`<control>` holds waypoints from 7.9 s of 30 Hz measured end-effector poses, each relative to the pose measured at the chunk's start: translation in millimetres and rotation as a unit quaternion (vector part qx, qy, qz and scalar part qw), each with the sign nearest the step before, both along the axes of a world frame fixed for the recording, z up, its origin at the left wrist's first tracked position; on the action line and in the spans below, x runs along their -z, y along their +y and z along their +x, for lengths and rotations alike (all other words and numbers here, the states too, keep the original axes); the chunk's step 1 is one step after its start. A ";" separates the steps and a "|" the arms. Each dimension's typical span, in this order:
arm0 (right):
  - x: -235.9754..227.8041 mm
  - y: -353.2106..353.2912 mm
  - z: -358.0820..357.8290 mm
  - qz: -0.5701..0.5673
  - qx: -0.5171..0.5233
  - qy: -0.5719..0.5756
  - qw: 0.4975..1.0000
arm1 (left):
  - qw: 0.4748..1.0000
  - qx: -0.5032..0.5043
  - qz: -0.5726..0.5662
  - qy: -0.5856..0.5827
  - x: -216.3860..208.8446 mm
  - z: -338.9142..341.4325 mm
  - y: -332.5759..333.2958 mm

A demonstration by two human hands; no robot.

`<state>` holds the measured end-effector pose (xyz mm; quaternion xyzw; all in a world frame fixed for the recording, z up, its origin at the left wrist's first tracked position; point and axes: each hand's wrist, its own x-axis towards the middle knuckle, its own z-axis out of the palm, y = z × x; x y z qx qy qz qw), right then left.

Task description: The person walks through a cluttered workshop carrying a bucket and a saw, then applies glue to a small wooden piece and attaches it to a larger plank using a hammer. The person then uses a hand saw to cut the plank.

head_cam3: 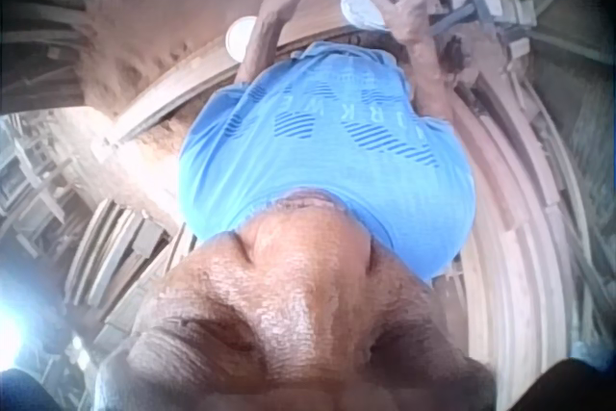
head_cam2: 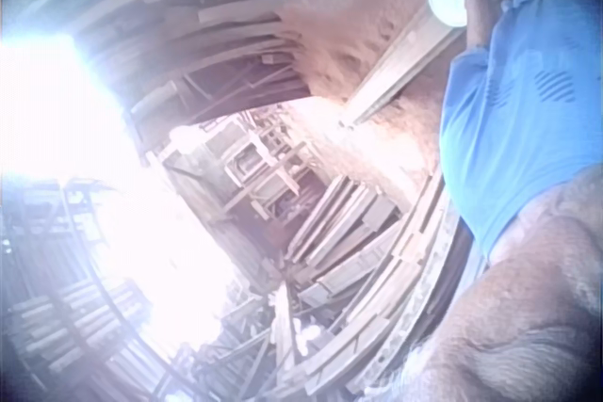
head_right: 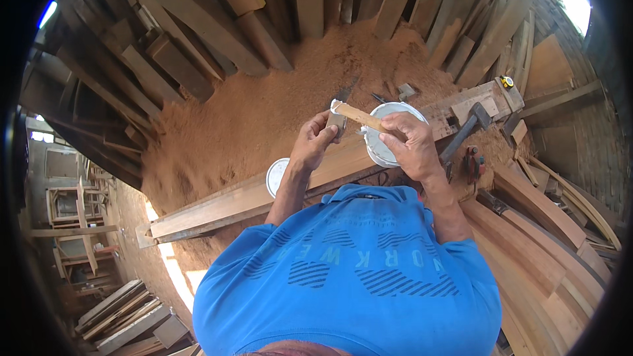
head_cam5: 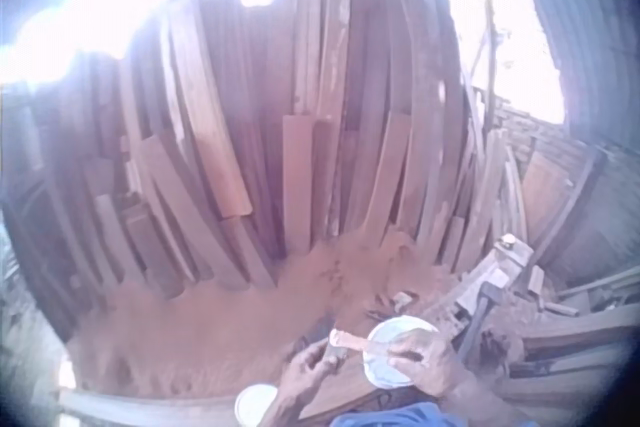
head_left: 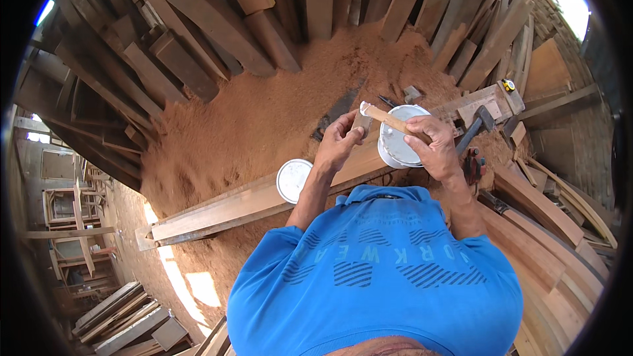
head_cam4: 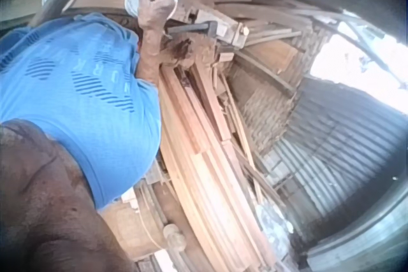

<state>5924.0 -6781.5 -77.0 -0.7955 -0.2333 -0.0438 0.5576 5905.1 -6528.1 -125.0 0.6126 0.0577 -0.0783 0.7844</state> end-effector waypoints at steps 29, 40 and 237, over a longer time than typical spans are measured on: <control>-19.8 1.7 12.4 -0.194 -0.029 -0.126 0.972 | 0.875 -0.111 0.438 -0.173 -25.7 -12.3 -9.0; -20.4 4.6 20.1 -0.216 -0.055 -0.131 0.966 | 0.868 -0.088 0.445 -0.200 -26.1 -11.7 0.4; -7.1 -116.7 160.6 -0.255 -0.060 -0.168 0.950 | 0.724 -0.056 0.577 -0.375 -17.8 72.2 -93.0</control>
